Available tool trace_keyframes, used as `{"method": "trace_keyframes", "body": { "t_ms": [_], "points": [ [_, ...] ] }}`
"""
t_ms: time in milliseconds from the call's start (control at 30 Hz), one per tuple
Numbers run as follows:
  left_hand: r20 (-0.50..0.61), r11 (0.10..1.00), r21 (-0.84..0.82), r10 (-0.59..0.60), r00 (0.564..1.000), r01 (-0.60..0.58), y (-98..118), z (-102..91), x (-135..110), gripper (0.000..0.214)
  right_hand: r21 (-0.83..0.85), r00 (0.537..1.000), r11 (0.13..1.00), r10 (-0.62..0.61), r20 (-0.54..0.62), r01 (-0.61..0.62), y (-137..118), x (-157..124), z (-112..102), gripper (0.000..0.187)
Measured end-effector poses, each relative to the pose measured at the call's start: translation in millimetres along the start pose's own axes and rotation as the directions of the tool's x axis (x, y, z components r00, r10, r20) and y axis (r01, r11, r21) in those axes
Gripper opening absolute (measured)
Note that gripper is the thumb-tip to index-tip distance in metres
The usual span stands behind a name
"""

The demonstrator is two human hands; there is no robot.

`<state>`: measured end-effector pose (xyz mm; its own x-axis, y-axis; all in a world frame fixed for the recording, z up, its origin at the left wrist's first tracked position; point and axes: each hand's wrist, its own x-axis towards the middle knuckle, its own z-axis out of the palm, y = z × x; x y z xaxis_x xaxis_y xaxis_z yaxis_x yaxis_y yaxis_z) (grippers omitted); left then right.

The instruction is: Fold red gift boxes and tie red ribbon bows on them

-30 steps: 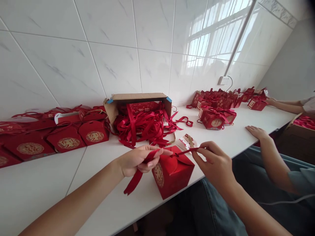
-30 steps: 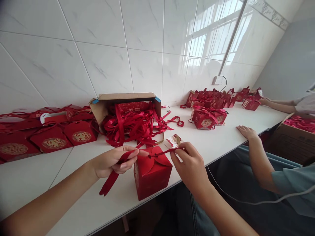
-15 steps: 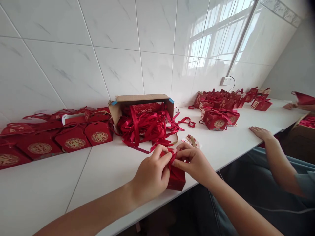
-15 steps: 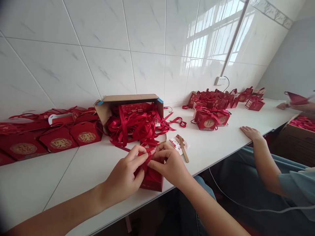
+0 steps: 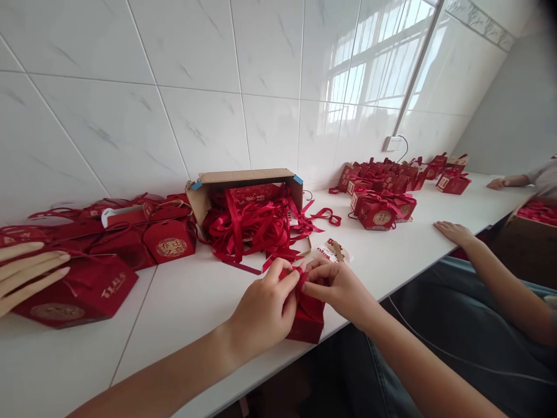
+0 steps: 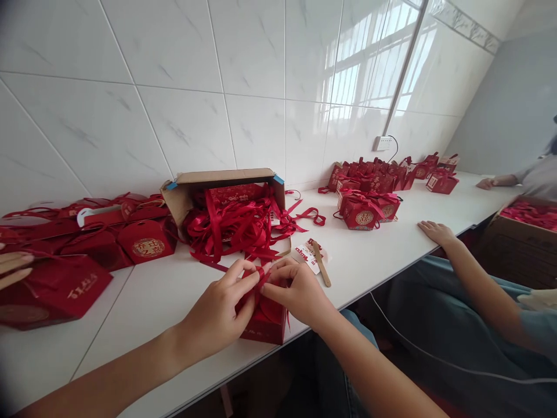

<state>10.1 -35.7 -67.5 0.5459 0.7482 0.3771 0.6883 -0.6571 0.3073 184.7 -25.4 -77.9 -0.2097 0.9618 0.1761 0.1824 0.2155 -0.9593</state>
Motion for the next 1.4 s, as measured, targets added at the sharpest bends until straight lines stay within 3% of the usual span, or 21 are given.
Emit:
{"method": "trace_keyframes", "body": {
  "t_ms": [100, 300, 467, 600, 833, 1100, 1167, 1300, 1400],
  "points": [
    [-0.025, 0.992, -0.125, 0.012, 1.000, -0.015, -1, -1.6, 2, 0.025, -0.033, 0.998, 0.998, 0.056, 0.022, -0.055, -5, 1, -7, 0.013],
    [-0.086, 0.925, -0.367, 0.067, 0.994, -0.094, -9, 2.3, 6, 0.025, -0.165, 0.961, 0.984, 0.105, 0.257, -0.063, -20, 5, -26, 0.012],
    [-0.113, 0.915, -0.395, 0.040, 0.993, -0.082, -15, 8.6, 7, 0.019, -0.249, 0.949, 0.969, 0.081, 0.305, -0.002, -24, 10, -30, 0.013],
    [-0.084, 0.928, -0.369, 0.017, 0.996, -0.047, -16, -1.0, 12, 0.018, -0.252, 0.965, 0.968, 0.049, 0.259, 0.019, -22, 7, -28, 0.013],
    [0.152, 0.918, -0.363, -0.109, 0.982, 0.158, -38, -30.4, 24, 0.018, -0.347, 0.989, 0.938, 0.059, 0.133, -0.009, -20, -6, -29, 0.011],
    [0.200, 0.922, -0.305, -0.185, 0.962, 0.241, -50, -32.7, 25, 0.016, -0.445, 0.999, 0.894, -0.030, 0.045, 0.047, -13, -23, -30, 0.007],
    [0.241, 0.879, -0.395, -0.184, 0.953, 0.269, -49, -30.4, 26, 0.012, -0.450, 0.998, 0.891, -0.050, 0.026, 0.057, -12, -26, -27, 0.009],
    [0.361, 0.697, -0.624, -0.143, 0.922, 0.352, -45, -27.0, 28, 0.009, -0.441, 0.994, 0.894, -0.108, -0.028, 0.084, -9, -30, -21, 0.010],
    [0.419, 0.654, -0.656, -0.100, 0.903, 0.377, -40, -25.9, 27, 0.018, -0.426, 0.987, 0.898, -0.150, -0.057, 0.112, -7, -30, -18, 0.009]
  ]
}}
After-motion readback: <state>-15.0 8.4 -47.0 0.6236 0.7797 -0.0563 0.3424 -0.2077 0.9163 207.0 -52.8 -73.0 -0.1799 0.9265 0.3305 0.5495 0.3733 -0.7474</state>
